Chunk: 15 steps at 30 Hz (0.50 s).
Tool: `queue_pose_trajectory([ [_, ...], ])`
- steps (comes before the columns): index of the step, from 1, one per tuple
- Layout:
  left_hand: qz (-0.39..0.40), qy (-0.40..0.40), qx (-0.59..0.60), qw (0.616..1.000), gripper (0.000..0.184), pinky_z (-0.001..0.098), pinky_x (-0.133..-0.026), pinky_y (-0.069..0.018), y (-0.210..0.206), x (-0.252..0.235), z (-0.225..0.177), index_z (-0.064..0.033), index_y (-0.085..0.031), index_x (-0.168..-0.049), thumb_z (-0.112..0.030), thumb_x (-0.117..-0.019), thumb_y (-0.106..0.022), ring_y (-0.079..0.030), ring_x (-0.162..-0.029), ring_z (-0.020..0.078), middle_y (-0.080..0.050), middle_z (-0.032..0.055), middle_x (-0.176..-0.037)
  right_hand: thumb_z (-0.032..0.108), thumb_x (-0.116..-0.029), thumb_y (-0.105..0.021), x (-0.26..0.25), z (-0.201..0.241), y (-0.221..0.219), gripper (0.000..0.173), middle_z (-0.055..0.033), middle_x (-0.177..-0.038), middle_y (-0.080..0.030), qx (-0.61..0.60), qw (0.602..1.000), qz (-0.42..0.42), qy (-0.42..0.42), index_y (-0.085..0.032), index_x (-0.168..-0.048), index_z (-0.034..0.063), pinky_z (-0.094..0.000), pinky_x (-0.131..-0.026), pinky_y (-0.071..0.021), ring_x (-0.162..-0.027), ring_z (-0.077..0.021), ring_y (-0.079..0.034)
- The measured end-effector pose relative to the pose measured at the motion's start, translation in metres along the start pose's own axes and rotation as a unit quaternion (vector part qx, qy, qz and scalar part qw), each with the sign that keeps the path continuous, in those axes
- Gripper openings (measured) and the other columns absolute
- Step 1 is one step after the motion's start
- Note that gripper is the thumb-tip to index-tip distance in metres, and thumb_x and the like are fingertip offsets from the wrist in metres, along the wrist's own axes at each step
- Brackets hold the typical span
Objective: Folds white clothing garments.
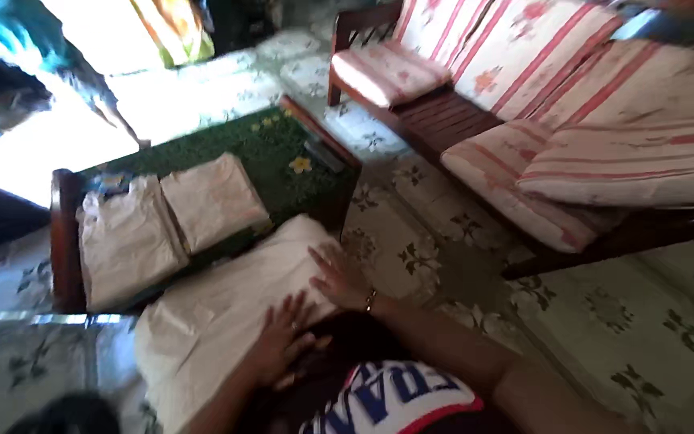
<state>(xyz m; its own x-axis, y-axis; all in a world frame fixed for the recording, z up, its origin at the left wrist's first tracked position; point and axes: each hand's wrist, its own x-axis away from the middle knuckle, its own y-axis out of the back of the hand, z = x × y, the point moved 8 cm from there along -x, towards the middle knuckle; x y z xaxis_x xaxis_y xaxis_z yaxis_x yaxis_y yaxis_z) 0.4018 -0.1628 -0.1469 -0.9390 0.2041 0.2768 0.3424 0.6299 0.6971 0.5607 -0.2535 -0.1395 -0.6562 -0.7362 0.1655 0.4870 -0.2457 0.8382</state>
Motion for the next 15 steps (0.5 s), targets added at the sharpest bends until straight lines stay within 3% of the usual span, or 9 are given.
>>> queue_pose_trajectory([
  [2, -0.012, 0.091, -0.088, 0.992, 0.067, 0.0716, -0.119, -0.0015, 0.002, 0.028, 0.031, -0.0249, -0.027, -0.163, -0.060, -0.1059, -0.024, -0.008, -0.158, 0.0343, -0.014, 0.0069, -0.171, 0.065, -0.0987, -0.045, 0.008, -0.006, -0.009, 0.082, -0.0144, -0.171, -0.015, -0.013, 0.999, 0.042, -0.010, -0.023, -0.165, 0.0225, -0.0708, -0.118, -0.0201, -0.157, -0.0403, -0.010],
  [4, -0.105, 0.130, -0.199, 0.966, 0.070, 0.0768, -0.115, -0.0142, 0.010, 0.056, 0.051, -0.0275, -0.040, -0.159, -0.067, -0.1028, -0.023, -0.025, -0.153, 0.0390, -0.031, 0.0084, -0.166, 0.069, -0.0972, -0.045, 0.003, -0.021, -0.008, 0.087, -0.0124, -0.171, -0.016, -0.045, 0.998, 0.048, -0.016, -0.025, -0.164, 0.0169, -0.0612, -0.124, -0.0164, -0.157, -0.0368, -0.010],
  [5, -0.139, 0.154, -0.219, 0.953, 0.072, 0.0791, -0.113, -0.0157, 0.015, 0.072, 0.056, -0.0290, -0.043, -0.156, -0.070, -0.1014, -0.021, -0.029, -0.152, 0.0405, -0.036, 0.0084, -0.164, 0.067, -0.0980, -0.046, 0.001, -0.029, -0.009, 0.086, -0.0138, -0.170, -0.017, -0.070, 0.997, 0.038, -0.015, -0.027, -0.163, 0.0132, -0.0562, -0.126, -0.0153, -0.157, -0.0356, -0.012],
  [8, -0.217, 0.242, -0.198, 0.925, 0.073, 0.0835, -0.108, -0.0140, 0.028, 0.117, 0.071, -0.0287, -0.049, -0.153, -0.070, -0.1003, -0.019, -0.026, -0.151, 0.0481, -0.037, 0.0122, -0.163, 0.052, -0.1041, -0.046, -0.004, -0.049, -0.012, 0.077, -0.0164, -0.170, -0.015, -0.173, 0.983, 0.037, -0.042, -0.023, -0.163, 0.0081, -0.0503, -0.127, -0.0181, -0.157, -0.0313, -0.015],
  [10, -0.275, 0.296, -0.151, 0.902, 0.076, 0.0828, -0.107, -0.0164, 0.031, 0.146, 0.091, -0.0261, -0.048, -0.154, -0.071, -0.0990, -0.020, -0.019, -0.151, 0.0521, -0.030, 0.0183, -0.165, 0.045, -0.1079, -0.042, -0.006, -0.062, -0.016, 0.071, -0.0131, -0.171, -0.014, -0.247, 0.964, 0.059, -0.083, -0.014, -0.165, 0.0134, -0.0510, -0.125, -0.0222, -0.156, -0.0286, -0.020],
  [12, -0.332, 0.327, -0.060, 0.883, 0.083, 0.0754, -0.115, -0.0156, 0.027, 0.173, 0.117, -0.0161, -0.043, -0.156, -0.072, -0.0980, -0.025, -0.013, -0.153, 0.0505, -0.020, 0.0244, -0.167, 0.052, -0.1086, -0.031, -0.005, -0.079, -0.024, 0.068, -0.0101, -0.170, -0.021, -0.313, 0.936, 0.084, -0.139, -0.011, -0.166, 0.0214, -0.0531, -0.122, -0.0295, -0.152, -0.0272, -0.030],
  [13, -0.357, 0.340, -0.003, 0.870, 0.086, 0.0693, -0.119, -0.0145, 0.023, 0.184, 0.127, -0.0096, -0.037, -0.158, -0.070, -0.0981, -0.028, -0.012, -0.154, 0.0493, -0.015, 0.0273, -0.167, 0.056, -0.1080, -0.026, -0.001, -0.086, -0.027, 0.068, -0.0111, -0.167, -0.028, -0.343, 0.918, 0.095, -0.175, -0.015, -0.166, 0.0218, -0.0535, -0.119, -0.0331, -0.149, -0.0274, -0.036],
  [15, -0.377, 0.391, 0.091, 0.835, 0.084, 0.0618, -0.123, -0.0138, 0.018, 0.201, 0.142, -0.0042, -0.024, -0.162, -0.062, -0.1001, -0.030, -0.010, -0.155, 0.0468, -0.008, 0.0302, -0.167, 0.060, -0.1071, -0.023, 0.006, -0.102, -0.033, 0.070, -0.0176, -0.149, -0.052, -0.391, 0.876, 0.095, -0.264, -0.040, -0.155, 0.0120, -0.0501, -0.109, -0.0449, -0.133, -0.0278, -0.054],
])
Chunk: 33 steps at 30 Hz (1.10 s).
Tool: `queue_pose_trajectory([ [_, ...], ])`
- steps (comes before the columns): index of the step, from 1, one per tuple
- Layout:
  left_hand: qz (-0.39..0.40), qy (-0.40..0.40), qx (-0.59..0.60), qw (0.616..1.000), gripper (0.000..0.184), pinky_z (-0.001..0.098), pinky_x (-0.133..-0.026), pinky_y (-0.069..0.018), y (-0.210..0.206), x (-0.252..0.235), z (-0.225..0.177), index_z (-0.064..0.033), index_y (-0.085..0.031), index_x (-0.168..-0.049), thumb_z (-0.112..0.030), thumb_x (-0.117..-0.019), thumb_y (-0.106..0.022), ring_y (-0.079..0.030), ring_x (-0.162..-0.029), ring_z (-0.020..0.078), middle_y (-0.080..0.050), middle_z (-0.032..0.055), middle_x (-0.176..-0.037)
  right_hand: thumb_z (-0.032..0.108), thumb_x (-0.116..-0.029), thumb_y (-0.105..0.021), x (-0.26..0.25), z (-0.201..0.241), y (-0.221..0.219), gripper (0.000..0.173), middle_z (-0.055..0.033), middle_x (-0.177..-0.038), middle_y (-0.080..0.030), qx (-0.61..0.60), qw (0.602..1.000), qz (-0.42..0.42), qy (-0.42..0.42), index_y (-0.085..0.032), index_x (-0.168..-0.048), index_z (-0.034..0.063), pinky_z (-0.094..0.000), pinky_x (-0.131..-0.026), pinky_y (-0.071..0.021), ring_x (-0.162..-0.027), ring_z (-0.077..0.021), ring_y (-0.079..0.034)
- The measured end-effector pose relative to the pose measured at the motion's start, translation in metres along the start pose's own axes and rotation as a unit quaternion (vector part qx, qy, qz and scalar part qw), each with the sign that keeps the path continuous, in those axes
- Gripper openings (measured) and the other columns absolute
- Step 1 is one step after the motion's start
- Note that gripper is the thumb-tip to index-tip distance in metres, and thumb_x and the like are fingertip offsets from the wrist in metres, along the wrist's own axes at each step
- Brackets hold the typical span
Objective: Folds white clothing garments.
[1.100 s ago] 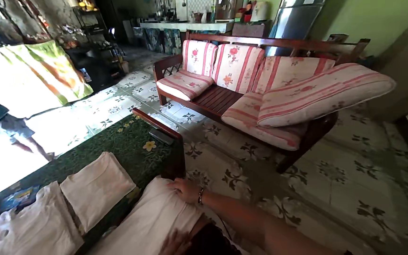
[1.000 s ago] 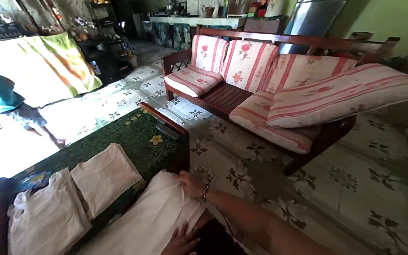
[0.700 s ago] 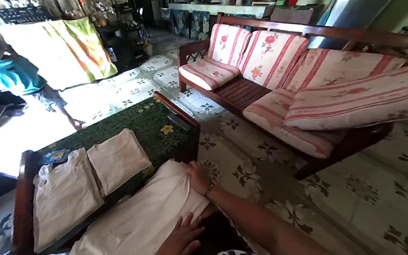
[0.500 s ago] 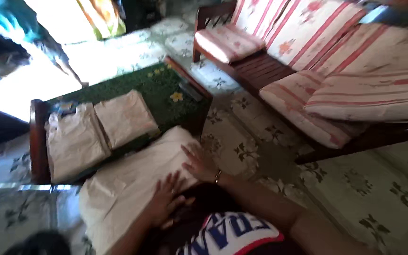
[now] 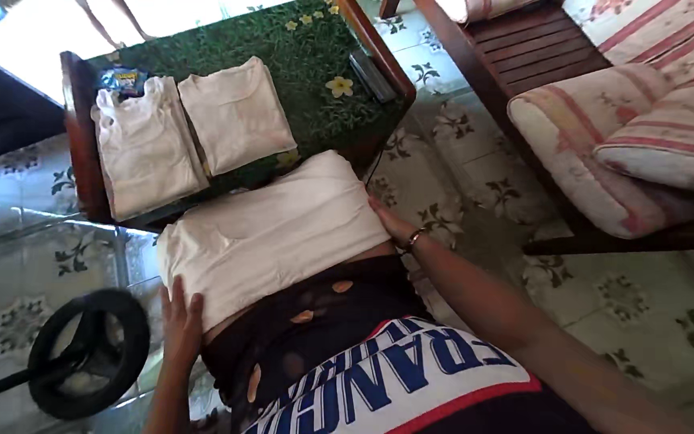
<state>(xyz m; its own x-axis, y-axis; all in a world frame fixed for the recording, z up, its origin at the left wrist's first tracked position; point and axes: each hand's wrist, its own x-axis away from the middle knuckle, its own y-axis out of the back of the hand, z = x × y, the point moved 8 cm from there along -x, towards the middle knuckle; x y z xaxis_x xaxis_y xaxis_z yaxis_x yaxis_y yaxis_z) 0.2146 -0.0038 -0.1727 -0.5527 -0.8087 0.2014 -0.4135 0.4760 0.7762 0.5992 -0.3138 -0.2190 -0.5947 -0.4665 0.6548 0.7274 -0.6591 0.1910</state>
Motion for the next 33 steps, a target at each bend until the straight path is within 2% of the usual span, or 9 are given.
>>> queue_pose_trajectory([
  [3, -0.061, 0.050, -0.047, 0.996, 0.071, 0.0755, -0.116, -0.0098, 0.021, -0.001, 0.004, 0.0014, -0.040, -0.154, -0.049, -0.1048, -0.041, -0.011, -0.151, 0.0563, -0.011, 0.0356, -0.164, 0.062, -0.1069, -0.023, -0.010, -0.027, 0.004, 0.075, -0.0201, -0.133, -0.062, -0.042, 0.997, -0.009, -0.070, -0.054, -0.141, 0.0024, -0.0475, -0.100, -0.0519, -0.120, -0.0274, -0.063],
  [6, -0.112, -0.111, -0.076, 0.985, 0.053, 0.0750, -0.111, -0.0240, 0.030, -0.018, -0.068, 0.0033, -0.059, -0.137, -0.029, -0.0953, -0.058, -0.029, -0.142, 0.0615, -0.032, 0.0390, -0.154, 0.049, -0.1110, -0.026, -0.006, -0.018, 0.004, 0.063, -0.0215, -0.135, -0.060, -0.029, 0.999, -0.036, -0.027, -0.054, -0.141, 0.0012, -0.0486, -0.104, -0.0486, -0.122, -0.0288, -0.060],
  [9, 0.052, -0.196, -0.047, 0.978, 0.043, 0.0693, -0.109, -0.0344, -0.015, -0.042, -0.164, -0.0013, -0.061, -0.137, -0.025, -0.1006, -0.060, -0.045, -0.137, 0.0498, -0.051, 0.0276, -0.146, 0.029, -0.1133, -0.029, -0.011, -0.006, 0.006, 0.050, -0.0241, -0.148, -0.051, 0.017, 0.998, -0.052, 0.035, -0.045, -0.149, -0.0019, -0.0468, -0.116, -0.0374, -0.138, -0.0317, -0.049],
  [13, 0.330, -0.175, -0.072, 0.925, 0.057, 0.0668, -0.112, -0.0335, -0.122, -0.064, -0.242, -0.0121, -0.050, -0.150, -0.047, -0.1054, -0.050, -0.047, -0.139, 0.0396, -0.051, 0.0206, -0.148, 0.025, -0.1041, -0.056, 0.012, 0.026, 0.024, 0.053, -0.0269, -0.149, -0.048, 0.114, 0.961, -0.204, 0.147, -0.047, -0.152, 0.0043, -0.0524, -0.116, -0.0386, -0.138, -0.0409, -0.047],
  [16, 0.358, -0.129, -0.046, 0.924, 0.059, 0.0644, -0.102, -0.0455, -0.162, -0.080, -0.260, -0.0033, -0.055, -0.139, -0.050, -0.1026, -0.054, -0.059, -0.121, 0.0425, -0.060, 0.0266, -0.130, 0.039, -0.0964, -0.061, 0.054, 0.055, -0.006, 0.062, -0.0213, -0.153, -0.047, 0.235, 0.901, -0.162, 0.325, -0.053, -0.148, 0.0071, -0.0558, -0.117, -0.0355, -0.143, -0.0386, -0.042],
  [20, 0.408, -0.132, -0.072, 0.900, 0.055, 0.0580, -0.100, -0.0475, -0.164, -0.080, -0.282, 0.0035, -0.057, -0.131, -0.045, -0.1043, -0.054, -0.063, -0.114, 0.0387, -0.064, 0.0263, -0.120, 0.076, -0.0928, -0.044, 0.070, 0.046, -0.054, 0.087, -0.0183, -0.170, -0.014, 0.401, 0.871, -0.062, 0.277, -0.029, -0.163, 0.0255, -0.0698, -0.118, -0.0203, -0.156, -0.0430, -0.012],
  [24, 0.420, -0.190, -0.075, 0.884, 0.046, 0.0559, -0.104, -0.0447, -0.152, -0.088, -0.300, 0.0037, -0.061, -0.128, -0.037, -0.1062, -0.054, -0.061, -0.117, 0.0367, -0.063, 0.0257, -0.123, 0.074, -0.0945, -0.042, 0.072, 0.056, -0.057, 0.081, -0.0195, -0.171, -0.003, 0.423, 0.869, -0.014, 0.255, -0.022, -0.163, 0.0365, -0.0737, -0.115, -0.0198, -0.155, -0.0485, -0.002],
  [29, 0.383, -0.134, 0.008, 0.914, 0.038, 0.0505, -0.098, -0.0493, -0.162, -0.107, -0.271, 0.0010, -0.065, -0.120, -0.034, -0.1048, -0.058, -0.064, -0.107, 0.0292, -0.066, 0.0200, -0.115, 0.075, -0.0956, -0.037, 0.073, 0.053, -0.065, 0.075, -0.0198, -0.171, 0.001, 0.446, 0.858, 0.022, 0.253, -0.023, -0.162, 0.0435, -0.0769, -0.115, -0.0125, -0.154, -0.0505, 0.004],
  [33, 0.370, -0.158, -0.023, 0.915, 0.045, 0.0566, -0.098, -0.0483, -0.167, -0.101, -0.278, 0.0010, -0.064, -0.120, -0.040, -0.1060, -0.053, -0.064, -0.109, 0.0346, -0.067, 0.0219, -0.113, 0.061, -0.1037, -0.034, 0.088, 0.058, -0.077, 0.059, -0.0150, -0.170, -0.020, 0.478, 0.800, 0.012, 0.361, -0.039, -0.158, 0.0369, -0.0829, -0.111, -0.0112, -0.153, -0.0527, -0.007],
])
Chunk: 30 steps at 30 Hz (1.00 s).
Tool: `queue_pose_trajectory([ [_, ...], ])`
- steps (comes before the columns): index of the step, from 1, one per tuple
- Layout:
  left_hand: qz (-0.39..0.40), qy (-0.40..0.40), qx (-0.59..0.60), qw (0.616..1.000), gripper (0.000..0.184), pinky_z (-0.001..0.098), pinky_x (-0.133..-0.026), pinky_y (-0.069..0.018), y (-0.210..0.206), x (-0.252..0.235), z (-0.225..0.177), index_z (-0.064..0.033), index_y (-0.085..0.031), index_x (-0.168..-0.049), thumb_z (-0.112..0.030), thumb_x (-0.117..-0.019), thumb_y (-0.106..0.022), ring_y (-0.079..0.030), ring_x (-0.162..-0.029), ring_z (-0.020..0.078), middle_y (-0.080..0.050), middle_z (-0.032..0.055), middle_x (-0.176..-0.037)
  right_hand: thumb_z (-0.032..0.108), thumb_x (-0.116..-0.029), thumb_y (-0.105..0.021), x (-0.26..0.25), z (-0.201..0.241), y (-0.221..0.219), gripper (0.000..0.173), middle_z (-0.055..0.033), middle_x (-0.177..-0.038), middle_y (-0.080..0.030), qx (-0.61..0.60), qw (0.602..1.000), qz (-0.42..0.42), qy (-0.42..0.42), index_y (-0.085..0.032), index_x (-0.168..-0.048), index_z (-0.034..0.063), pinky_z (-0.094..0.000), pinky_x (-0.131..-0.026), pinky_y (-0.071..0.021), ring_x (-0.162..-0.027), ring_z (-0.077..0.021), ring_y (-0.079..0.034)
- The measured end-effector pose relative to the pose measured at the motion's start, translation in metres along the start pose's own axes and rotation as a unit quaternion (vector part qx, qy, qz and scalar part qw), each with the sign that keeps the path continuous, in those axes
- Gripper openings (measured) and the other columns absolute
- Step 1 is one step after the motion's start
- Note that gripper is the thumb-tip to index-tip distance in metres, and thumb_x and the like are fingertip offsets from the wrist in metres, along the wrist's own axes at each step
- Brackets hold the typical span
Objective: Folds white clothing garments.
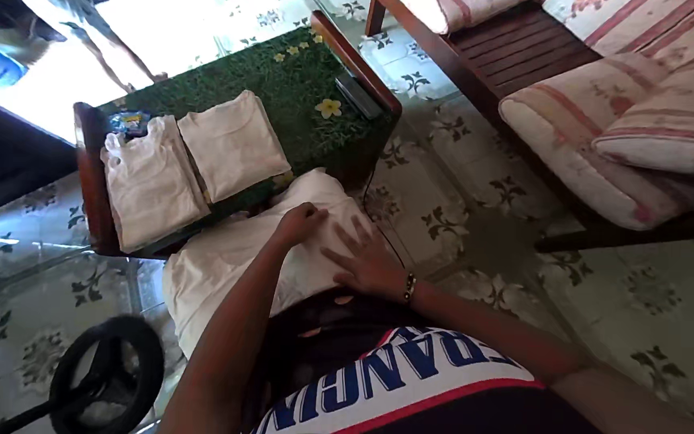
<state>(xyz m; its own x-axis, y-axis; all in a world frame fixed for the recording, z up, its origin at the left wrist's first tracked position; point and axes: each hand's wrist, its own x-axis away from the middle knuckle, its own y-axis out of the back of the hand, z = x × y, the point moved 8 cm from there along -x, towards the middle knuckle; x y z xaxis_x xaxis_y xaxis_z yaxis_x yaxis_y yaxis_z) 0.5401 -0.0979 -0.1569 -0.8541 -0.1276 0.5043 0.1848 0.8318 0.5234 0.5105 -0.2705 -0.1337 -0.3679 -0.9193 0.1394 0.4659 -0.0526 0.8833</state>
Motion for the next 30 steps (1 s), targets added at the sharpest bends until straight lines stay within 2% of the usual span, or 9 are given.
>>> queue_pose_trajectory([
  [2, -0.012, -0.008, -0.031, 0.999, 0.048, 0.0594, -0.093, -0.0499, 0.000, 0.003, -0.001, -0.0003, -0.065, -0.116, -0.045, -0.1037, -0.056, -0.065, -0.102, 0.0361, -0.068, 0.0208, -0.106, 0.054, -0.1054, -0.038, 0.001, 0.009, -0.004, 0.056, -0.0077, -0.169, -0.025, 0.003, 0.999, 0.013, 0.040, -0.042, -0.157, 0.0330, -0.0815, -0.112, -0.0101, -0.155, -0.0469, -0.012],
  [5, -0.042, -0.009, -0.058, 0.997, 0.044, 0.0610, -0.090, -0.0508, 0.005, 0.004, 0.001, -0.0014, -0.067, -0.113, -0.043, -0.1032, -0.058, -0.067, -0.099, 0.0365, -0.069, 0.0196, -0.102, 0.054, -0.1056, -0.037, -0.001, 0.009, -0.006, 0.055, -0.0040, -0.170, -0.022, -0.009, 0.998, 0.039, 0.045, -0.039, -0.158, 0.0360, -0.0825, -0.111, -0.0080, -0.156, -0.0446, -0.010],
  [8, -0.064, -0.009, -0.055, 0.996, 0.043, 0.0608, -0.090, -0.0505, 0.008, 0.006, -0.008, 0.0011, -0.067, -0.114, -0.040, -0.1058, -0.054, -0.067, -0.099, 0.0381, -0.069, 0.0217, -0.102, 0.055, -0.1050, -0.039, -0.002, 0.009, -0.003, 0.054, -0.0034, -0.170, -0.022, -0.027, 0.998, 0.040, 0.043, -0.041, -0.156, 0.0382, -0.0832, -0.110, -0.0077, -0.156, -0.0445, -0.009],
  [15, -0.039, 0.029, -0.163, 0.985, 0.058, 0.0660, -0.088, -0.0501, 0.005, -0.003, -0.056, -0.0015, -0.064, -0.123, -0.054, -0.0984, -0.061, -0.066, -0.103, 0.0447, -0.069, 0.0248, -0.105, 0.053, -0.1048, -0.041, -0.006, 0.014, -0.002, 0.052, -0.0084, -0.168, -0.027, -0.032, 0.997, 0.042, 0.065, -0.046, -0.153, 0.0356, -0.0855, -0.108, -0.0078, -0.155, -0.0467, -0.010],
  [20, 0.025, -0.010, -0.260, 0.965, 0.053, 0.0677, -0.098, -0.0445, -0.013, -0.024, -0.088, -0.0136, -0.056, -0.144, -0.043, -0.0997, -0.064, -0.062, -0.118, 0.0431, -0.067, 0.0220, -0.124, 0.050, -0.1047, -0.044, -0.005, 0.016, -0.005, 0.052, -0.0110, -0.167, -0.029, -0.020, 0.995, 0.032, 0.092, -0.046, -0.154, 0.0333, -0.0848, -0.109, -0.0098, -0.154, -0.0461, -0.016],
  [22, 0.027, -0.022, -0.291, 0.956, 0.042, 0.0691, -0.104, -0.0369, -0.019, -0.030, -0.096, -0.0158, -0.058, -0.142, -0.030, -0.1025, -0.059, -0.060, -0.123, 0.0412, -0.067, 0.0197, -0.127, 0.049, -0.1045, -0.046, -0.005, 0.017, -0.004, 0.051, -0.0117, -0.168, -0.028, -0.024, 0.994, 0.036, 0.096, -0.048, -0.153, 0.0322, -0.0850, -0.109, -0.0092, -0.154, -0.0476, -0.015],
  [26, -0.024, -0.014, -0.340, 0.940, 0.032, 0.0665, -0.104, -0.0367, -0.018, -0.043, -0.095, -0.0144, -0.065, -0.132, -0.015, -0.1029, -0.051, -0.064, -0.115, 0.0395, -0.071, 0.0188, -0.117, 0.050, -0.1053, -0.043, -0.003, 0.016, -0.004, 0.052, -0.0132, -0.168, -0.026, -0.029, 0.994, 0.043, 0.091, -0.046, -0.154, 0.0326, -0.0849, -0.109, -0.0073, -0.155, -0.0479, -0.012],
  [28, -0.021, -0.021, -0.351, 0.936, 0.032, 0.0679, -0.104, -0.0358, -0.025, -0.044, -0.098, -0.0127, -0.067, -0.130, -0.012, -0.1016, -0.051, -0.064, -0.115, 0.0409, -0.070, 0.0204, -0.116, 0.051, -0.1051, -0.043, -0.004, 0.016, -0.004, 0.053, -0.0138, -0.167, -0.027, -0.028, 0.995, 0.046, 0.090, -0.045, -0.155, 0.0330, -0.0847, -0.109, -0.0074, -0.155, -0.0478, -0.013],
  [30, 0.006, -0.041, -0.345, 0.938, 0.032, 0.0708, -0.107, -0.0318, -0.037, -0.045, -0.103, -0.0105, -0.067, -0.130, -0.020, -0.1027, -0.053, -0.062, -0.118, 0.0433, -0.070, 0.0223, -0.117, 0.048, -0.1043, -0.047, -0.003, 0.019, -0.001, 0.052, -0.0163, -0.165, -0.032, -0.035, 0.994, 0.040, 0.098, -0.048, -0.153, 0.0311, -0.0846, -0.109, -0.0086, -0.153, -0.0489, -0.018],
])
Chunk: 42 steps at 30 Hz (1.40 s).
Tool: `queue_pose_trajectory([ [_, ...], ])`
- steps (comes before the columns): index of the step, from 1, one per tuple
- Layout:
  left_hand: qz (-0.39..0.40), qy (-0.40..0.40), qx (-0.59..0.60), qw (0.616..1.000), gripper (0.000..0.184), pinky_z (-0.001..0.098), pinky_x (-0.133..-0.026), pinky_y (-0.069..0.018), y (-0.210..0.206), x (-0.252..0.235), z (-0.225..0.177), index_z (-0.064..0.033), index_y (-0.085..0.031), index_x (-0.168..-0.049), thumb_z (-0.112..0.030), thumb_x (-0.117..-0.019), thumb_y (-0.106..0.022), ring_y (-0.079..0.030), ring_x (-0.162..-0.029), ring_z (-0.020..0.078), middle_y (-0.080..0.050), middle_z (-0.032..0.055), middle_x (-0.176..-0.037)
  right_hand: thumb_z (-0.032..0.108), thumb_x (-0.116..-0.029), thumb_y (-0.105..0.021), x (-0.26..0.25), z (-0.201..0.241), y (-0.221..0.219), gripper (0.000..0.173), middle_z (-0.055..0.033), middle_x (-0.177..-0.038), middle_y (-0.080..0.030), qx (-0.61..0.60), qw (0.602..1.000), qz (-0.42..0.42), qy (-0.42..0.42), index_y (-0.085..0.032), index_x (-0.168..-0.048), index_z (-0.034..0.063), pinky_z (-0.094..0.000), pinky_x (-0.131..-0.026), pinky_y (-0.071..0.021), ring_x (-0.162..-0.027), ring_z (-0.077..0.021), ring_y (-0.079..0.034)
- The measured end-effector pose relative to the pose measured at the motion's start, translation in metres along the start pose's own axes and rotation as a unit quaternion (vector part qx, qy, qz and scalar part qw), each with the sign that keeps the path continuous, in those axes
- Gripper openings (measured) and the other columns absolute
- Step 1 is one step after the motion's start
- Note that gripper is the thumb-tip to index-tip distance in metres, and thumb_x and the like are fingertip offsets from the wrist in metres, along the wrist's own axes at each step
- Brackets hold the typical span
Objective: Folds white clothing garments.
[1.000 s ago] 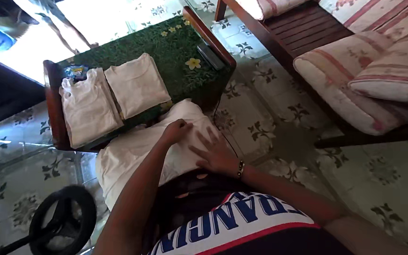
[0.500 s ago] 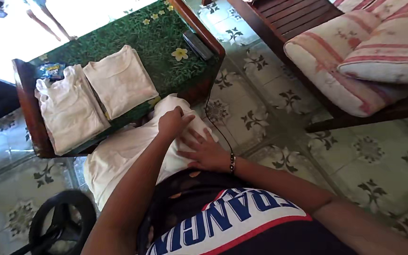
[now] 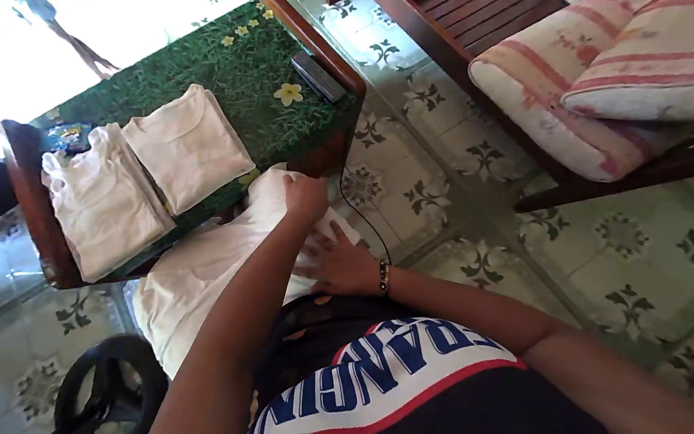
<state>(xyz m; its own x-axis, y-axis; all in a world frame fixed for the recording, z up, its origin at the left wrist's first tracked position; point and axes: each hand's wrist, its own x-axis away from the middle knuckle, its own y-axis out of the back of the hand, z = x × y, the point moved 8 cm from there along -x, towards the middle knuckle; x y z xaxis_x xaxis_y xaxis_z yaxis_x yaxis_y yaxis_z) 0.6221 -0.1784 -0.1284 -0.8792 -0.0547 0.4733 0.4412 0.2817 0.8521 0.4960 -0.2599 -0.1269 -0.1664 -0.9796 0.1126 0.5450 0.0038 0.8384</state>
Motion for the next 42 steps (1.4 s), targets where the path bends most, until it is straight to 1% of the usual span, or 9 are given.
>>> queue_pose_trajectory([
  [3, 0.076, -0.008, 0.025, 0.997, 0.053, 0.0733, -0.111, -0.0259, -0.015, -0.009, -0.013, -0.0107, -0.059, -0.141, -0.044, -0.1003, -0.061, -0.056, -0.128, 0.0424, -0.065, 0.0217, -0.130, 0.046, -0.1039, -0.050, 0.000, 0.006, 0.001, 0.049, -0.0183, -0.158, -0.043, -0.002, 0.999, -0.032, 0.033, -0.054, -0.149, 0.0271, -0.0842, -0.109, -0.0110, -0.149, -0.0499, -0.029],
  [11, -0.001, 0.034, -0.022, 0.999, 0.030, 0.0663, -0.110, -0.0325, -0.008, -0.037, 0.006, -0.0126, -0.070, -0.126, -0.008, -0.1001, -0.054, -0.059, -0.123, 0.0390, -0.067, 0.0187, -0.125, 0.049, -0.1030, -0.050, 0.001, 0.000, 0.001, 0.050, -0.0157, -0.159, -0.042, 0.006, 0.999, -0.029, 0.036, -0.054, -0.149, 0.0303, -0.0844, -0.109, -0.0114, -0.151, -0.0471, -0.025],
  [16, -0.087, -0.066, 0.058, 0.992, 0.048, 0.0705, -0.109, -0.0291, 0.007, -0.010, 0.006, -0.0200, -0.059, -0.144, -0.037, -0.0992, -0.065, -0.051, -0.131, 0.0412, -0.060, 0.0181, -0.138, 0.061, -0.0995, -0.047, 0.003, -0.016, 0.004, 0.063, -0.0142, -0.165, -0.032, -0.012, 0.998, -0.052, -0.039, -0.042, -0.156, 0.0331, -0.0824, -0.111, -0.0115, -0.154, -0.0437, -0.019],
  [22, -0.185, 0.064, 0.156, 0.968, 0.044, 0.0730, -0.105, -0.0353, -0.016, 0.128, 0.162, -0.0116, -0.061, -0.139, -0.039, -0.1051, -0.054, -0.049, -0.133, 0.0455, -0.055, 0.0220, -0.141, 0.075, -0.0955, -0.037, 0.007, -0.036, 0.002, 0.074, -0.0054, -0.171, -0.019, -0.040, 0.994, -0.053, -0.090, -0.037, -0.159, 0.0363, -0.0816, -0.112, -0.0086, -0.157, -0.0431, -0.005],
  [28, -0.178, 0.164, 0.164, 0.956, 0.035, 0.0762, -0.105, -0.0263, -0.084, 0.239, 0.246, -0.0091, -0.073, -0.119, -0.037, -0.1004, -0.062, -0.042, -0.136, 0.0497, -0.056, 0.0234, -0.139, 0.030, -0.1061, -0.047, -0.034, -0.069, 0.040, 0.048, -0.0142, -0.152, -0.052, -0.047, 0.980, -0.184, -0.062, -0.051, -0.151, 0.0128, -0.0629, -0.115, -0.0322, -0.142, -0.0394, -0.045],
  [31, -0.257, 0.174, 0.155, 0.938, 0.024, 0.0726, -0.107, -0.0300, -0.089, 0.252, 0.247, -0.0087, -0.073, -0.109, -0.029, -0.0996, -0.065, -0.044, -0.135, 0.0471, -0.054, 0.0213, -0.141, 0.014, -0.1005, -0.058, -0.070, -0.082, 0.055, 0.044, -0.0213, -0.128, -0.065, -0.007, 0.982, -0.181, -0.055, -0.058, -0.145, 0.0130, -0.0672, -0.100, -0.0413, -0.123, -0.0472, -0.056],
  [34, -0.365, 0.208, 0.165, 0.892, 0.024, 0.0698, -0.106, -0.0329, -0.088, 0.267, 0.255, -0.0068, -0.071, -0.113, -0.025, -0.1004, -0.061, -0.044, -0.134, 0.0461, -0.050, 0.0222, -0.144, 0.006, -0.0983, -0.058, -0.087, -0.080, 0.054, 0.041, -0.0241, -0.108, -0.067, 0.026, 0.983, -0.179, -0.032, -0.066, -0.137, 0.0147, -0.0676, -0.091, -0.0430, -0.105, -0.0478, -0.060],
  [37, -0.450, 0.285, 0.230, 0.814, 0.042, 0.0673, -0.109, -0.0333, -0.108, 0.299, 0.274, -0.0050, -0.061, -0.132, -0.034, -0.1013, -0.059, -0.039, -0.139, 0.0456, -0.040, 0.0269, -0.151, 0.004, -0.0999, -0.050, -0.080, -0.086, 0.054, 0.046, -0.0304, -0.117, -0.063, 0.086, 0.970, -0.211, -0.085, -0.061, -0.142, 0.0159, -0.0694, -0.095, -0.0418, -0.112, -0.0529, -0.057],
  [42, -0.365, 0.412, 0.582, 0.599, 0.054, 0.0537, -0.111, -0.0405, -0.224, 0.345, 0.307, -0.0030, -0.043, -0.151, -0.038, -0.1116, -0.032, -0.045, -0.139, 0.0368, -0.041, 0.0251, -0.154, 0.023, -0.1012, -0.053, -0.076, -0.060, 0.053, 0.052, -0.0347, -0.137, -0.052, 0.081, 0.976, -0.182, -0.088, -0.049, -0.152, 0.0109, -0.0745, -0.105, -0.0315, -0.128, -0.0595, -0.044],
])
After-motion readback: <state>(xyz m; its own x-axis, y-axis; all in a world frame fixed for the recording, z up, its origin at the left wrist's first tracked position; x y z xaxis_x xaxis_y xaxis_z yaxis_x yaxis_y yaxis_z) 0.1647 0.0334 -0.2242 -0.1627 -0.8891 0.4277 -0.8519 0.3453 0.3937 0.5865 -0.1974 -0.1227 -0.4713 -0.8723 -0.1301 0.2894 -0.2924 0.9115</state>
